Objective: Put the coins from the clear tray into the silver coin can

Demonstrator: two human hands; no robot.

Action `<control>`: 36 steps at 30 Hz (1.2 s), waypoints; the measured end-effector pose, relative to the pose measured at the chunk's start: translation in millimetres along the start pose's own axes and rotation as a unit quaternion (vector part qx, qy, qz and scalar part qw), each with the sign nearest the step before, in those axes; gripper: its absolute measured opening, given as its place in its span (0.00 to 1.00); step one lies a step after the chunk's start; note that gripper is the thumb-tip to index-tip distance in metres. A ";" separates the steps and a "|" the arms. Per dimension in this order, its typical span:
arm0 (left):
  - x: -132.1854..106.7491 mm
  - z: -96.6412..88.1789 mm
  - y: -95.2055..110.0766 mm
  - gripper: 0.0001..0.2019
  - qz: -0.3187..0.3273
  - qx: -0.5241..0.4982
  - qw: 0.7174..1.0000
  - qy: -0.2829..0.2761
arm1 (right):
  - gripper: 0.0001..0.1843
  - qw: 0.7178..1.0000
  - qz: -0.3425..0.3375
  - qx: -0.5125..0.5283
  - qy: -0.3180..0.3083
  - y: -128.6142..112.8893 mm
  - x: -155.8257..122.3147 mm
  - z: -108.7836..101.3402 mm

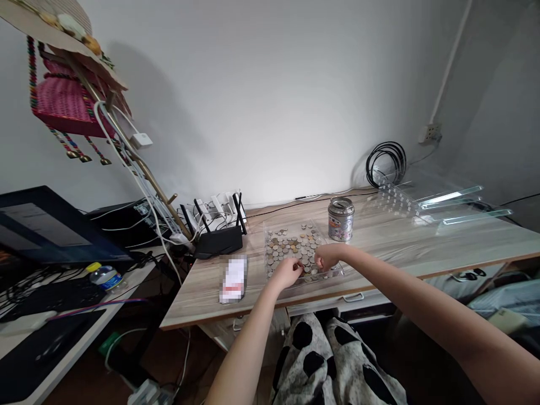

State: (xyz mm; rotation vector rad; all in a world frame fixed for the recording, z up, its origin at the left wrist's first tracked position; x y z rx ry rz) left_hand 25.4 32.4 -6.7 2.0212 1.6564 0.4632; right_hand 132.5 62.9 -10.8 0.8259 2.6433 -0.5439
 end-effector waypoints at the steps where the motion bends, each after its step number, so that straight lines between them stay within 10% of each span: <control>1: 0.4 0.3 -0.7 0.12 0.001 -0.003 1.000 0.003 | 0.12 1.000 0.003 -0.003 0.004 -0.8 1.9 0.7; 7: 0.8 1.1 -1.5 0.11 0.003 -0.017 1.000 0.006 | 0.25 0.998 -0.007 0.024 0.064 -3.7 7.4 -2.5; 16: -0.1 -1.9 -0.1 0.10 0.000 -0.002 1.000 0.023 | 0.25 0.986 0.000 0.159 -0.040 -2.4 13.1 9.7; 26: 1.6 -14.3 -7.9 0.09 -0.024 -0.149 0.986 0.066 | 0.11 0.982 0.016 0.188 -0.026 -12.4 16.0 1.4; 30: 16.6 -34.7 -26.4 0.09 -0.106 -0.442 0.877 0.157 | 0.08 0.948 -0.043 0.250 0.193 -8.5 12.8 -38.3; 36: 68.2 -9.7 -2.6 0.11 -0.195 -0.728 0.643 -0.139 | 0.09 0.907 -0.044 0.230 0.349 7.7 19.1 -87.3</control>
Point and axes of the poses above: each hand's wrist, its own x-axis towards the middle knuckle, its own z-axis out of the palm, y = z × x, the point moved 7 cm from there along x, towards the middle knuckle, and after that the axes turned 10 degrees about -z, right-handed, at the moved point
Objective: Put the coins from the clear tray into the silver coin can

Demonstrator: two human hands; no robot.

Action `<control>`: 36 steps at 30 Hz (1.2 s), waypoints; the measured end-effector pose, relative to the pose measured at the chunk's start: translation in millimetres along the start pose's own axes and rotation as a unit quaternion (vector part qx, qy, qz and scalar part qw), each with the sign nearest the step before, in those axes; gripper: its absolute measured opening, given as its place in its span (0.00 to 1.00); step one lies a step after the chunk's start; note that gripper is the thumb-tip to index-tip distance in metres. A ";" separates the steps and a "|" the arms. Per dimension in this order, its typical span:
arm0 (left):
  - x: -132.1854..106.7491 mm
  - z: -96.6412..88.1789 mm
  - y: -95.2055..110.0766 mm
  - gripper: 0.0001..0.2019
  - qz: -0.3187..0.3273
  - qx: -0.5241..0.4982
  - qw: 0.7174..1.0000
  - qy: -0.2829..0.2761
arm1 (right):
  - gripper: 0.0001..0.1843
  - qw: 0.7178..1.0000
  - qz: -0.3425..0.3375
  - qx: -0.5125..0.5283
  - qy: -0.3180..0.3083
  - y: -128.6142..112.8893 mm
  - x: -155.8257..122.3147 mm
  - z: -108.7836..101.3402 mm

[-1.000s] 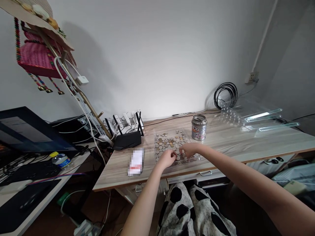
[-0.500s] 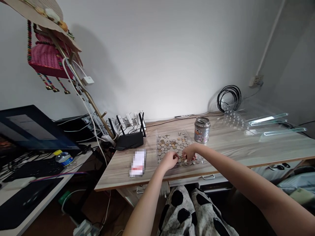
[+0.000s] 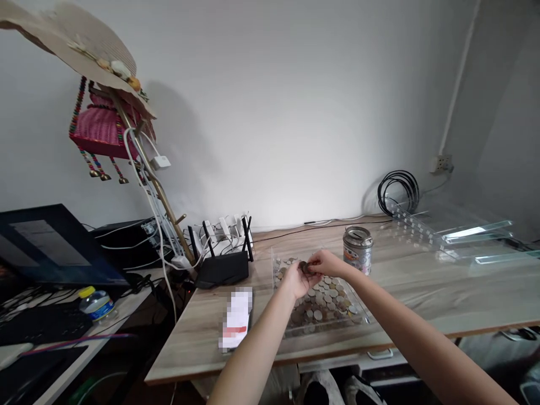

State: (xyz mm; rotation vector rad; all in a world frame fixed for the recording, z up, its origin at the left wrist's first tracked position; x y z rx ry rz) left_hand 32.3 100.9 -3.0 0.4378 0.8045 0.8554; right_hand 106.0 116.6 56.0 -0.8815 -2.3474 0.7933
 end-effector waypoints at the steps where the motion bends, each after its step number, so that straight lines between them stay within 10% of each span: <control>1: 7.2 3.1 4.3 0.10 -0.008 -0.016 1.000 -0.008 | 0.10 1.000 0.002 -0.028 0.012 1.4 5.3 -3.6; 7: 35.3 1.6 27.2 0.10 0.001 -0.080 0.997 0.007 | 0.14 0.983 0.000 -0.150 0.106 -0.8 18.8 -33.0; 13: 25.0 -15.7 43.9 0.15 0.012 -0.105 0.994 0.017 | 0.13 0.880 0.154 -0.282 0.350 12.6 -41.5 -129.7; 18: 21.8 -21.1 40.3 0.11 -0.004 -0.066 0.997 0.032 | 0.09 0.860 0.263 -0.329 0.290 46.9 -64.7 -163.0; 24: 22.0 -11.1 28.4 0.08 -0.020 0.065 0.998 0.007 | 0.10 0.844 0.271 -0.357 0.293 52.1 -65.7 -156.2; 28: 24.2 -12.2 29.9 0.09 0.016 0.152 0.988 0.038 | 0.16 0.815 0.142 -0.365 0.428 16.3 -66.2 -145.1; 33: 24.7 -13.5 34.1 0.13 0.064 0.192 0.977 0.073 | 0.15 0.950 0.011 -0.190 0.248 -0.4 -10.6 -66.7; 36: 22.4 -9.8 34.9 0.12 0.084 0.186 0.977 0.062 | 0.13 0.981 0.002 -0.140 0.134 3.4 14.1 -23.0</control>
Point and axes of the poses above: each hand's wrist, its own x-axis towards the middle knuckle, its own z-axis out of the palm, y = z × x, the point moved 7 cm from there along x, towards the middle knuckle, and after that the axes turned 10 degrees about -z, right-handed, at the moved point
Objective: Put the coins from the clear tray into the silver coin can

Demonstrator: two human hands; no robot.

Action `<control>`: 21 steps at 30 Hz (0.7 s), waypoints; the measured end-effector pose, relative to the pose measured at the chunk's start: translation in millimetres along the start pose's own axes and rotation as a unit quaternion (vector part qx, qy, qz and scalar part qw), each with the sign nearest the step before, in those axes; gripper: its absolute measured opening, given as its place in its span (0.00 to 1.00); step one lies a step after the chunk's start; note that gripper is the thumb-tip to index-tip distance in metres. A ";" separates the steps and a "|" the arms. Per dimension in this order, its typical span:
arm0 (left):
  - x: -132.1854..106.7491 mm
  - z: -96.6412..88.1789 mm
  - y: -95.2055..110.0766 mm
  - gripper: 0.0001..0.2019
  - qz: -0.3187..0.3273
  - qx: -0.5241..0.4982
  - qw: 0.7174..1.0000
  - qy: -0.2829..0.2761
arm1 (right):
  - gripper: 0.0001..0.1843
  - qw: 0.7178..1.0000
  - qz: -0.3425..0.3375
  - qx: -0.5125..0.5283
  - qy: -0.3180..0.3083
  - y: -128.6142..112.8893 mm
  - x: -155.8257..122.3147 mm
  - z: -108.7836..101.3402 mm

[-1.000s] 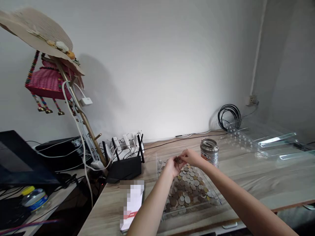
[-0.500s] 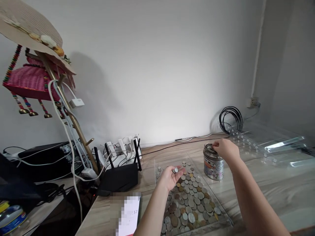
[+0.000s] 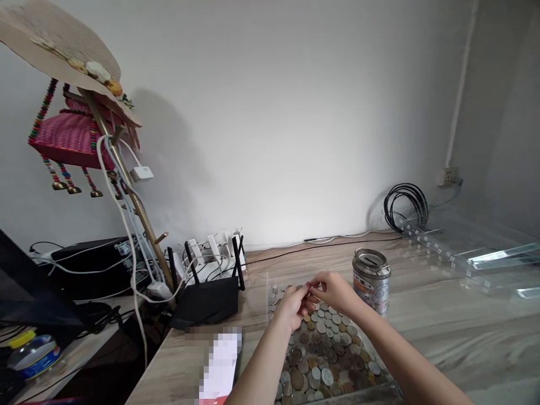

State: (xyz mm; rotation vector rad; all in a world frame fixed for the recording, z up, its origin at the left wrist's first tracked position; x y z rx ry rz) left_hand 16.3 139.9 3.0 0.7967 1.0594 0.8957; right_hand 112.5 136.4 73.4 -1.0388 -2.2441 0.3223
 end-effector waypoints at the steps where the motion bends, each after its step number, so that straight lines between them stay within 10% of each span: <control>1: -0.7 1.0 0.5 0.11 0.003 -0.005 1.000 -0.003 | 0.13 1.000 0.006 0.008 -0.016 0.2 1.4 7.9; 4: -1.3 3.1 -2.4 0.11 -0.023 -0.032 0.999 -0.016 | 0.13 0.999 0.041 -0.004 0.003 5.8 -0.9 1.5; 10: -2.0 2.3 -7.3 0.08 -0.081 -0.072 0.994 -0.023 | 0.15 0.918 0.132 -0.247 0.282 30.2 -40.8 -108.4; 16: -2.9 5.2 -5.9 0.07 -0.055 0.042 0.997 -0.032 | 0.12 0.918 0.257 -0.235 0.191 95.9 -57.7 -129.3; 21: -2.6 7.9 -6.3 0.13 -0.042 0.084 0.995 -0.045 | 0.12 0.913 0.238 -0.260 0.204 86.9 -55.3 -132.0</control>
Point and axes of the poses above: each hand's wrist, its own x-axis towards the middle knuckle, its own z-axis out of the palm, y = z × x, the point moved 7 cm from there along x, towards the middle knuckle, and after that the axes turned 10 degrees about -z, right-handed, at the moved point
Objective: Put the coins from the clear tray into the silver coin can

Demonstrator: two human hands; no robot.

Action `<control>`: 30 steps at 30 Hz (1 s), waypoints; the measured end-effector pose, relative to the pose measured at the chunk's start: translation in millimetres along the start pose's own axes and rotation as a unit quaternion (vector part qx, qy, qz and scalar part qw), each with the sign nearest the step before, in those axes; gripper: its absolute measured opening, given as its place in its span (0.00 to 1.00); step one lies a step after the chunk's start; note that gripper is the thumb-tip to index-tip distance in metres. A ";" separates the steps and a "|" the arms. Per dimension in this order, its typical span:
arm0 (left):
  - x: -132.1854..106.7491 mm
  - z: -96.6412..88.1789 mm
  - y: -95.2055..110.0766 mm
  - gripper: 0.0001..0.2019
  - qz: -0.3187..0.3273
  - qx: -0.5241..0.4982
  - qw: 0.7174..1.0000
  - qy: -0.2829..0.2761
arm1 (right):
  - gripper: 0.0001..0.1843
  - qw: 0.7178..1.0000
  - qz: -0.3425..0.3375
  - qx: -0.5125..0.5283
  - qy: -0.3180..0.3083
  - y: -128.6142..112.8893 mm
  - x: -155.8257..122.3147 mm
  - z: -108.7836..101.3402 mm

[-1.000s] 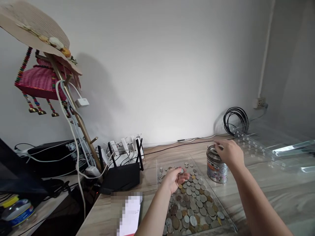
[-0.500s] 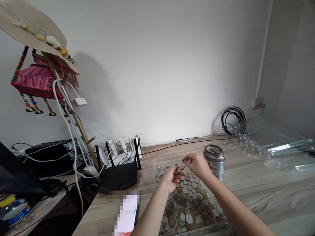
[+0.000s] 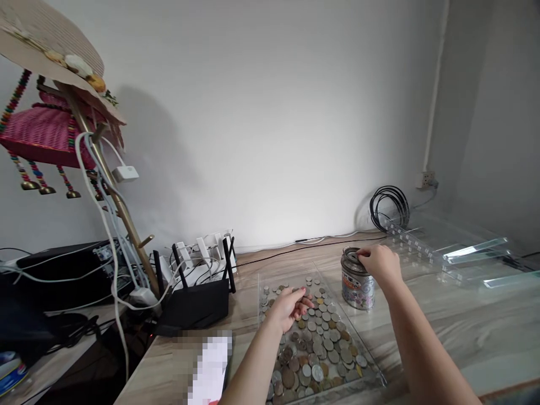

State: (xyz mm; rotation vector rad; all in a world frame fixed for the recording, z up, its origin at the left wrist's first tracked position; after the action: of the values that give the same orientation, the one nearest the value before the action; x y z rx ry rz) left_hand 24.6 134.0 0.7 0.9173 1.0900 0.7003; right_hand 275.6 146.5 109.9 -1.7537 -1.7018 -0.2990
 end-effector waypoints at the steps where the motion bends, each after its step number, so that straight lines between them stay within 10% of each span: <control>1: -0.5 0.3 0.5 0.14 0.004 0.003 1.000 -0.002 | 0.13 0.999 -0.016 0.006 0.027 -8.5 -1.5 -5.8; 4: -2.7 2.6 1.8 0.15 0.016 0.000 1.000 -0.021 | 0.17 0.990 -0.084 0.084 0.082 -47.2 -11.3 -11.1; 11: -2.2 4.5 0.6 0.10 0.005 -0.065 0.997 -0.045 | 0.11 0.889 -0.220 0.317 -0.246 -147.5 -53.4 70.7; 14: -1.3 7.8 -2.9 0.10 -0.033 -0.082 0.993 -0.072 | 0.12 0.921 -0.172 0.299 -0.183 -129.6 -42.9 60.0; 19: -1.3 8.7 -7.2 0.10 -0.071 -0.098 0.989 -0.086 | 0.12 0.994 -0.005 0.094 0.049 -34.5 -10.8 -4.1; 24: -1.9 6.1 -5.1 0.08 -0.037 -0.035 0.997 -0.058 | 0.10 0.993 0.073 0.086 -0.036 18.9 3.7 -1.9; 30: -1.4 3.2 -2.5 0.08 -0.018 -0.033 0.999 -0.030 | 0.08 0.995 0.057 0.059 -0.057 6.7 7.3 1.8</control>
State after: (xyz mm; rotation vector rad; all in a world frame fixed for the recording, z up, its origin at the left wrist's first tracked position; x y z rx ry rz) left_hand 27.3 130.8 -0.4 0.8550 1.0212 0.6722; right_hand 282.4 153.8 110.8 -1.8012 -1.6539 -0.0481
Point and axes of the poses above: each hand's wrist, its own x-axis towards the middle knuckle, its own z-axis out of the palm, y = z × x, the point moved 7 cm from there along x, towards the middle knuckle, and after that the axes turned 10 degrees about -z, right-handed, at the moved point
